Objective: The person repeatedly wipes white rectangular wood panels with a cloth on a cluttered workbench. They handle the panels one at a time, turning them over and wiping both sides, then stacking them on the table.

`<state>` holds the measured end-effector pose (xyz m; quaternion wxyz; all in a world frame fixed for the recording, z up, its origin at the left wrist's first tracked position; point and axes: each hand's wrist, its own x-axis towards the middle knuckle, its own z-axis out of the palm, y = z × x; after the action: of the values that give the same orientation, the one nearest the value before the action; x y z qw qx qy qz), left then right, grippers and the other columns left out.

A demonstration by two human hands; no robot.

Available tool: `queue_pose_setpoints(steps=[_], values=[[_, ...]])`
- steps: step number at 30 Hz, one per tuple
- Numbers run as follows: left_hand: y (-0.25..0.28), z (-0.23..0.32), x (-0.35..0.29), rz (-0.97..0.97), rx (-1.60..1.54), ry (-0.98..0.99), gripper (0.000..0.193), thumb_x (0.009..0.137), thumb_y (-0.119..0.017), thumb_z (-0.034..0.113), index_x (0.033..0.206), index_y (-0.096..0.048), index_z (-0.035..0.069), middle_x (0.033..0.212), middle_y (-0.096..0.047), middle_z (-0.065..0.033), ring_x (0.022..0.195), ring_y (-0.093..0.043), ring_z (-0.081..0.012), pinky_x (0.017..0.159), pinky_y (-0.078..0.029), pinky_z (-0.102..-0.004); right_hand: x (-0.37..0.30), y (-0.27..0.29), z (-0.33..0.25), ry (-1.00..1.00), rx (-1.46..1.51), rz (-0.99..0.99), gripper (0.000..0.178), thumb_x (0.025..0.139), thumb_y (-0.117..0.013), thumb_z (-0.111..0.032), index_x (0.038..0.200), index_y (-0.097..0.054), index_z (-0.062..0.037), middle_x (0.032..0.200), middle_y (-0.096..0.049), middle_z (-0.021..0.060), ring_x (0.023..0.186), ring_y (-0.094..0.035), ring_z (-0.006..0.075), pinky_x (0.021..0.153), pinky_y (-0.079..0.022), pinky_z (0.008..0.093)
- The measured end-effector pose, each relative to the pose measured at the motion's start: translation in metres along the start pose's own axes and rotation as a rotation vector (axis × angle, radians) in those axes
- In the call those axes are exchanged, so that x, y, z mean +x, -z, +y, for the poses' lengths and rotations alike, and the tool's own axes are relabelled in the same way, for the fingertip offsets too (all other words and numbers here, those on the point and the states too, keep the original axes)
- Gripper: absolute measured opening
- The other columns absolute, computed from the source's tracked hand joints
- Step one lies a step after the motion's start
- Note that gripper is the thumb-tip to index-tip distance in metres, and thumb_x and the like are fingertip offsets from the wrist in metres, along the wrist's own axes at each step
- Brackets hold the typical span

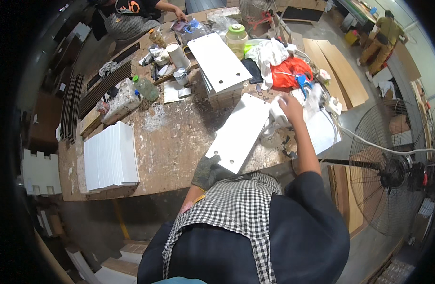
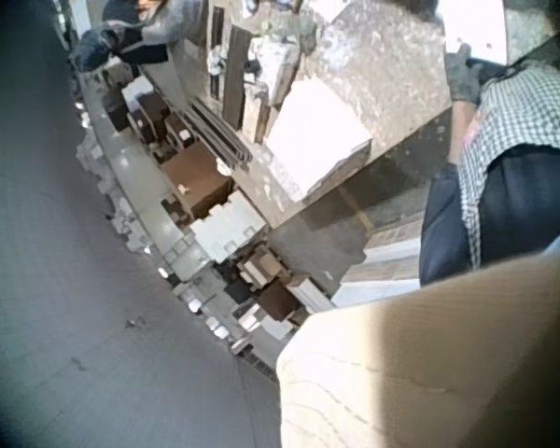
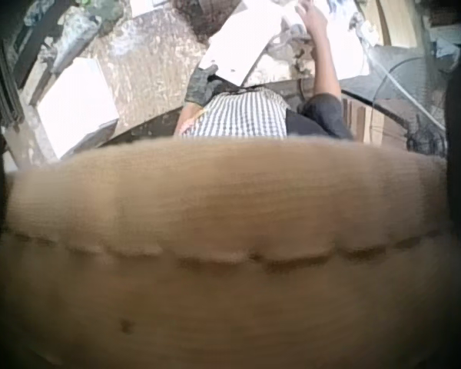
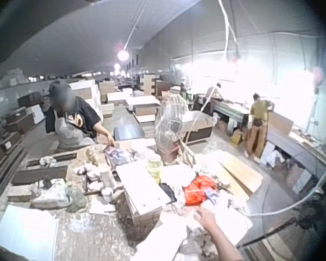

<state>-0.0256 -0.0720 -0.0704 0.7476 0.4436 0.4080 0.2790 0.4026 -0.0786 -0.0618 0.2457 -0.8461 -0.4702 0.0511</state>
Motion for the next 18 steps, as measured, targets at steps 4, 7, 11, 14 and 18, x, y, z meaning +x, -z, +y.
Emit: queue_pose_setpoints(steps=[4, 7, 11, 14, 18], values=[[0.012, 0.067, -0.021, -0.208, 0.947, -0.559, 0.025, 0.082, -0.076, 0.022, 0.092, -0.064, 0.003, 0.094, -0.063, -0.0172, 0.089, -0.062, -0.0291, 0.076, -0.052, -0.038, -0.086, 0.016, -0.025, 0.1, -0.235, 0.367, 0.034, 0.093, -0.066, -0.031, 0.118, -0.067, -0.0079, 0.118, -0.062, 0.023, 0.114, -0.055, 0.0417, 0.095, -0.043, 0.0474], [0.046, 0.039, -0.027, -0.158, -0.253, 0.217, 0.039, 0.084, -0.074, 0.014, 0.119, -0.062, 0.002, 0.112, -0.066, -0.0131, 0.099, -0.066, -0.024, 0.084, -0.055, -0.0363, -0.151, 0.01, -0.088, -0.319, 0.442, 0.031, 0.037, 0.098, -0.062, -0.023, 0.126, -0.058, 0.0017, 0.123, -0.06, 0.02, 0.111, -0.058, 0.0352, 0.089, -0.049, 0.042], [0.031, 0.083, -0.022, -0.267, -0.239, 0.168, 0.055, 0.085, -0.074, 0.013, 0.134, -0.053, -0.001, 0.117, -0.065, -0.0112, 0.106, -0.064, -0.0219, 0.091, -0.054, -0.0343, -0.191, 0.015, -0.18, -0.299, 1.445, -0.278, 0.067, 0.103, -0.055, -0.018, 0.156, -0.018, -0.0015, 0.132, -0.046, 0.0053, 0.106, -0.054, 0.0155, 0.086, -0.049, 0.0327], [0.018, 0.086, 0.008, -0.329, 0.0, -0.008, 0.058, 0.087, -0.074, 0.02, 0.136, -0.052, 0.0, 0.117, -0.064, -0.0125, 0.109, -0.062, -0.0222, 0.094, -0.053, -0.0354, -0.152, 0.032, -0.205, -0.311, 1.256, -0.052, 0.062, 0.103, -0.053, -0.014, 0.153, -0.02, 0.0013, 0.129, -0.059, 0.0115, 0.104, -0.062, 0.0144, 0.083, -0.051, 0.0243], [-0.002, 0.124, 0.062, -0.537, 0.468, -0.518, 0.066, 0.093, -0.07, 0.037, 0.143, -0.046, 0.001, 0.123, -0.062, -0.0191, 0.114, -0.061, -0.0289, 0.094, -0.053, -0.0374, -0.063, 0.092, -0.225, -0.111, 1.162, 0.103, 0.045, 0.103, -0.05, -0.011, 0.145, -0.041, 0.0032, 0.129, -0.059, 0.0138, 0.112, -0.06, 0.0167, 0.095, -0.049, 0.0294]])
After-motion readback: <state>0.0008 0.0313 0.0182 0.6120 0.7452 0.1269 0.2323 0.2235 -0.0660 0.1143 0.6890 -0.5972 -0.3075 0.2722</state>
